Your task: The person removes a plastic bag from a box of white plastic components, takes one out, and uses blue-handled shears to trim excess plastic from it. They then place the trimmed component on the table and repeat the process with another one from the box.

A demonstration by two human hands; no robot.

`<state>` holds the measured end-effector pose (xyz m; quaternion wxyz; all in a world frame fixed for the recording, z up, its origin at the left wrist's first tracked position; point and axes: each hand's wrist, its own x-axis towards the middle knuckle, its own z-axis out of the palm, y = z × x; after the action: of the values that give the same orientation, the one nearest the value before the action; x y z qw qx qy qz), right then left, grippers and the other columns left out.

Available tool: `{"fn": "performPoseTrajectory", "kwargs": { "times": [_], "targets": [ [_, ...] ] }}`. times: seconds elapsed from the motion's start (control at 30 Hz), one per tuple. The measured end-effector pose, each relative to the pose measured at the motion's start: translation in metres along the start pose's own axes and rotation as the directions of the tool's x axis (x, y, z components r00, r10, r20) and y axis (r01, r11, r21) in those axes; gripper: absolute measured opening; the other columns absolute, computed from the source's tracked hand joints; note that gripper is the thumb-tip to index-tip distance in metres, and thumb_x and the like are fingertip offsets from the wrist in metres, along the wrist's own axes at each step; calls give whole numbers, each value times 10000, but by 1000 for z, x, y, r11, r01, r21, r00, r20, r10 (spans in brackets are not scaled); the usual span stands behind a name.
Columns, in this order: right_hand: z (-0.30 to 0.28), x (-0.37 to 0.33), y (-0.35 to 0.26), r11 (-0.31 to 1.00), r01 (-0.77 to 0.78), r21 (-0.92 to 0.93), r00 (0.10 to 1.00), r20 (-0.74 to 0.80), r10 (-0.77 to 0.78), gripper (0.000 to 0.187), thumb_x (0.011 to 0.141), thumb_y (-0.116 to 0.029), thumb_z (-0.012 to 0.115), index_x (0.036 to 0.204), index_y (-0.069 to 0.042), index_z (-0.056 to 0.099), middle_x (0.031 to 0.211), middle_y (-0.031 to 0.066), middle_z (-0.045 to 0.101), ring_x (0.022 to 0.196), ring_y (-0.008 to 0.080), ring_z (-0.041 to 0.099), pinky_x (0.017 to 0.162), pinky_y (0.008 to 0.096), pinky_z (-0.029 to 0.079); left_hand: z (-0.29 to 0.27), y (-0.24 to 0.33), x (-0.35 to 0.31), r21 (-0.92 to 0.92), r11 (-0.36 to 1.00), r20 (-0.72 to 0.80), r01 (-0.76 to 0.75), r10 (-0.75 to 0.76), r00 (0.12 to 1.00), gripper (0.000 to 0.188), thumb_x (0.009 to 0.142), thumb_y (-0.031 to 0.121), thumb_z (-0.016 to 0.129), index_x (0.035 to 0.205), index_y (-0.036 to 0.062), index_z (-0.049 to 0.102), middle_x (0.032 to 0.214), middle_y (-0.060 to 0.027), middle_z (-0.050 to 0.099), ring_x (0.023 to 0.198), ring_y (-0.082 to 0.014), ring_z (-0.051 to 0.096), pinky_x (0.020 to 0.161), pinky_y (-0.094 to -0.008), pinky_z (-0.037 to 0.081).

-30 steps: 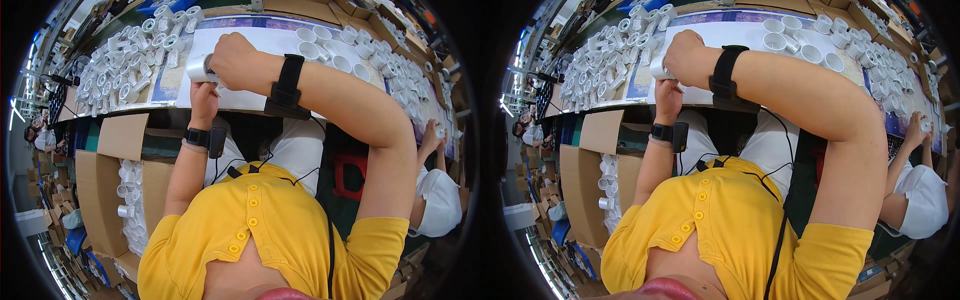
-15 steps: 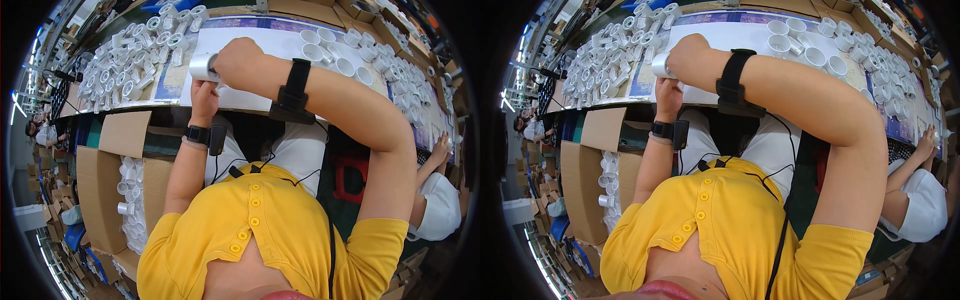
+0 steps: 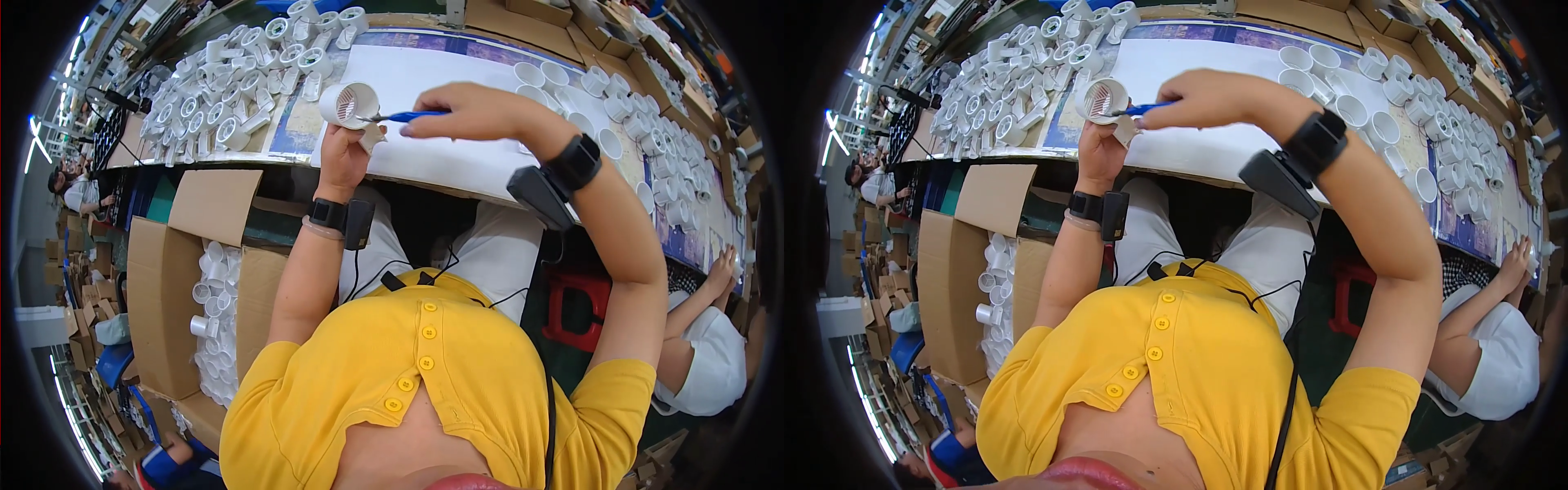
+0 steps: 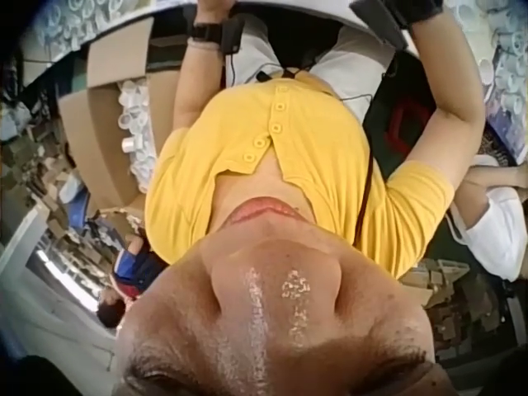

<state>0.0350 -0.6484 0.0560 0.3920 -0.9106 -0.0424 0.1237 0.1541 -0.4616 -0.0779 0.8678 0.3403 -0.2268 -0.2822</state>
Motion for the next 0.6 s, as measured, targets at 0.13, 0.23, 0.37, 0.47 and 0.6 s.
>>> {"fn": "performPoseTrajectory", "kwargs": {
  "times": [0.13,0.23,0.37,0.47,0.6],
  "targets": [
    [32,-19,22,866,47,-497,990,-95,-108,434,783,-413,604,944,-10,603,852,174,600,778,292,581,676,340,461,0,3,0,28,1000,17,6,-7,1000,529,720,-32,417,1245,22,414,1137,-131,524,1008,-259,541,875,-449,461],
    [51,-36,30,967,94,-235,972,-188,-141,413,766,-393,626,927,-14,600,839,154,607,779,306,578,693,343,459,5,7,-5,113,993,-3,25,-25,1000,524,726,-24,421,1248,21,408,1137,-140,523,1025,-264,536,893,-463,450],
    [76,-57,43,976,98,-197,953,-264,-149,363,767,-339,645,941,-25,590,817,125,604,759,280,576,687,327,461,6,10,-7,246,962,-10,122,-123,992,494,761,-2,432,1253,17,397,1131,-153,526,1056,-269,529,920,-483,437],
    [86,-70,53,958,96,271,965,-260,-23,312,750,-250,680,954,-37,579,809,102,594,734,224,565,682,293,458,17,1,-3,260,935,-43,243,-240,970,465,791,6,443,1253,10,386,1135,-155,525,1052,-261,534,901,-454,460],
    [108,-83,88,983,148,105,837,-543,-68,300,725,-168,710,958,-43,569,807,75,576,717,174,542,680,259,446,40,-23,15,309,875,-59,374,-374,925,447,819,22,455,1256,-1,360,1128,-161,528,1041,-246,539,860,-384,494]
  ]
}}
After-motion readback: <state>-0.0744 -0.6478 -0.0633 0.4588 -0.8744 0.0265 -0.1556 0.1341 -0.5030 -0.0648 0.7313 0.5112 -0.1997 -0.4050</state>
